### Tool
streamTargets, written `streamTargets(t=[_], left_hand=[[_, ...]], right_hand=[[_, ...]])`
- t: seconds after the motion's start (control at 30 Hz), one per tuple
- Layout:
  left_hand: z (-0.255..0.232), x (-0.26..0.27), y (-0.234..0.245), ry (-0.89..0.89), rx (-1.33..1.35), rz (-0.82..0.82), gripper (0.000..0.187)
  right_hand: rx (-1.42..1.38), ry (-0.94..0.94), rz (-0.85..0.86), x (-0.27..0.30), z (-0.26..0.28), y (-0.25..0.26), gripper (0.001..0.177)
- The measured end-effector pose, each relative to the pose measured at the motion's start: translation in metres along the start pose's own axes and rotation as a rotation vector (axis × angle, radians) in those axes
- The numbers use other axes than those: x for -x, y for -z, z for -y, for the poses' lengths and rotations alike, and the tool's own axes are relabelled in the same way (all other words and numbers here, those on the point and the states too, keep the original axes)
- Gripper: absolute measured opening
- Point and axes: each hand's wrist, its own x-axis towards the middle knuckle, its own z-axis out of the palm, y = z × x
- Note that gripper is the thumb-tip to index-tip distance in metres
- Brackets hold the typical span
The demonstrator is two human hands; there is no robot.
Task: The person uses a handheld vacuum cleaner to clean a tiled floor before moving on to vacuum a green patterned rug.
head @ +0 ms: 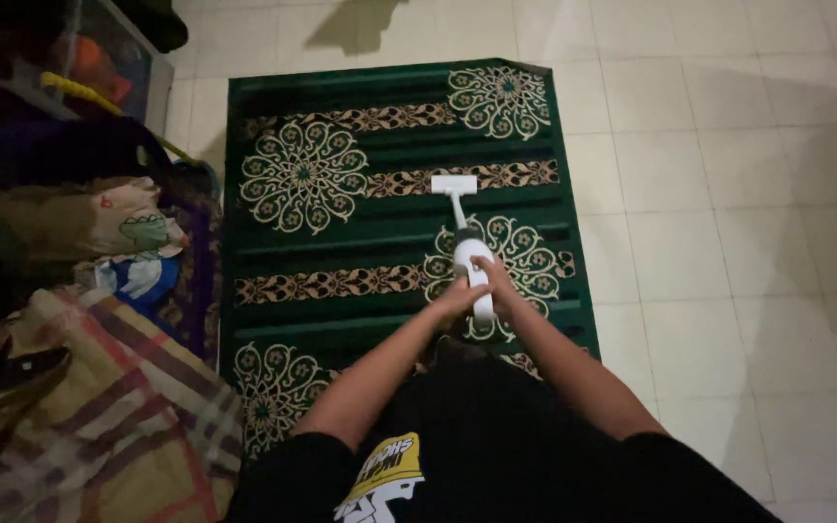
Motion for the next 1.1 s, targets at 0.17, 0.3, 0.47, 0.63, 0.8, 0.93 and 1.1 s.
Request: streamTargets(t=[0.17, 0.3, 0.47, 0.63, 0.8, 0.93, 1.1], left_hand=[[0.033, 0.057, -0.036, -0.010, 0.077, 0.134, 0.054], [0.049, 0.090, -0.053, 0.095, 0.060, 0.212, 0.053], [0.027, 0.125, -0.068, 0.087, -0.026, 0.250, 0.049], [0.050, 0.096, -0.061, -0.024, -0.162, 0.269, 0.049], [0.053, 0.054, -0.045, -0.106, -0.245, 0.258, 0.054], [0.019, 0.043, -0.044, -0.093, -0.220, 0.217, 0.055], [-0.018, 0.011, -0.042, -0.055, -0.194, 0.183, 0.057]], right_hand=[[0.052, -0.020, -0.078, 0.074, -0.027, 0.016, 0.041], [-0.011, -0.085, -0.144, 0.126, -0.043, 0.022, 0.040], [-0.079, -0.053, -0.151, 0.162, -0.044, 0.016, 0.045], [-0.211, -0.008, -0.149, 0.158, -0.045, 0.012, 0.048], [-0.193, -0.002, -0.180, 0.126, -0.030, 0.015, 0.044], [-0.188, 0.002, -0.167, 0.103, -0.014, 0.015, 0.043], [-0.212, 0.056, -0.116, 0.061, 0.013, 0.023, 0.042]])
